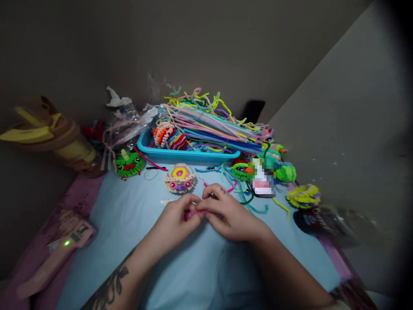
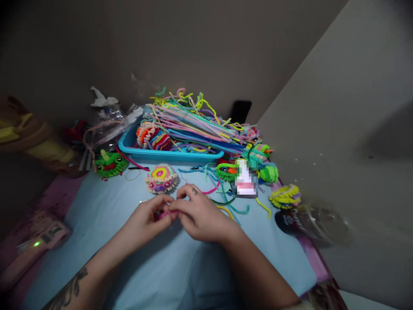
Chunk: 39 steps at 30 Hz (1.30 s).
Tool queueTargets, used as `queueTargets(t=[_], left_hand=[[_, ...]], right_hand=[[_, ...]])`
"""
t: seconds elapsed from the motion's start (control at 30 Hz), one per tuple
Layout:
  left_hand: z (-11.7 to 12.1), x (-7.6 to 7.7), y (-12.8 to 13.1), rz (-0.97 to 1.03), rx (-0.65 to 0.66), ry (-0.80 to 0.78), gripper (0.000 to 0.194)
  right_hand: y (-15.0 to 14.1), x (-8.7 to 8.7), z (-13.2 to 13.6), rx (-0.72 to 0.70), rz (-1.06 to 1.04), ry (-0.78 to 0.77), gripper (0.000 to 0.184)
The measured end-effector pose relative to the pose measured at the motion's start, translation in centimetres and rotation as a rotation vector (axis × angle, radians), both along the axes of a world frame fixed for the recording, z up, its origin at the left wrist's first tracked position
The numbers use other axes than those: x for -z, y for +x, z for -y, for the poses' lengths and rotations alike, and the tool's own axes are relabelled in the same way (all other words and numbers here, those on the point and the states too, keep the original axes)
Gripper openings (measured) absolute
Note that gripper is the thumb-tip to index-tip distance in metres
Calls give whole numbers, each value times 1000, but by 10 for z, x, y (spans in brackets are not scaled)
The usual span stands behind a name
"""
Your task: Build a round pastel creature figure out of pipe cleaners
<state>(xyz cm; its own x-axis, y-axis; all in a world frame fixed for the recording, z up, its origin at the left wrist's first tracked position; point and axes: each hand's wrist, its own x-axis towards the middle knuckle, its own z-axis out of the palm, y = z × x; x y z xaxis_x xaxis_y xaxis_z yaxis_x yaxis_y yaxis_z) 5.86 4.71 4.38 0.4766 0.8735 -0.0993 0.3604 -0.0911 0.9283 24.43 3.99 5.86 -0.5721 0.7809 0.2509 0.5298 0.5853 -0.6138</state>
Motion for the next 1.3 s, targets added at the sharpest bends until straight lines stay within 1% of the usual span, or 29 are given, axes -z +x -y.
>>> queueTargets(t=[0.07, 0.13, 0.2, 0.3, 0.43, 0.6, 0.73, 0.93, 1.1, 1.3], left_hand=[[1, 3, 0, 23, 1, -27, 28], [2, 5, 0, 33, 16, -40, 31], [2, 5, 0, 34, 31, -47, 30], [1, 5, 1, 23, 34, -68, 31], [2, 6, 1, 21, 35, -70, 32], [2, 6, 0, 31, 47, -87, 31], [1, 4, -2, 32, 51, -83, 29], [0, 2, -1, 17, 55, -67, 28], [1, 3, -1, 71, 18, -54, 27], [1, 10, -1, 107, -54, -30, 23]], right_hand=[[0, -2, -1, -4, 20, -51, 34], [1, -4, -1, -22, 31, -81, 37], [1, -6, -2, -54, 29, -95, 39], [1, -6, -2, -86, 10, -113, 34], [2, -5, -2, -80, -24, -144, 28], [4, -4, -3, -57, -3, -178, 24], [6, -1, -4, -39, -10, -171, 20], [7, 2, -6, -39, -43, -183, 22], [9, 2, -8, -50, -77, -221, 29], [7, 4, -7, 12, -147, -232, 30]])
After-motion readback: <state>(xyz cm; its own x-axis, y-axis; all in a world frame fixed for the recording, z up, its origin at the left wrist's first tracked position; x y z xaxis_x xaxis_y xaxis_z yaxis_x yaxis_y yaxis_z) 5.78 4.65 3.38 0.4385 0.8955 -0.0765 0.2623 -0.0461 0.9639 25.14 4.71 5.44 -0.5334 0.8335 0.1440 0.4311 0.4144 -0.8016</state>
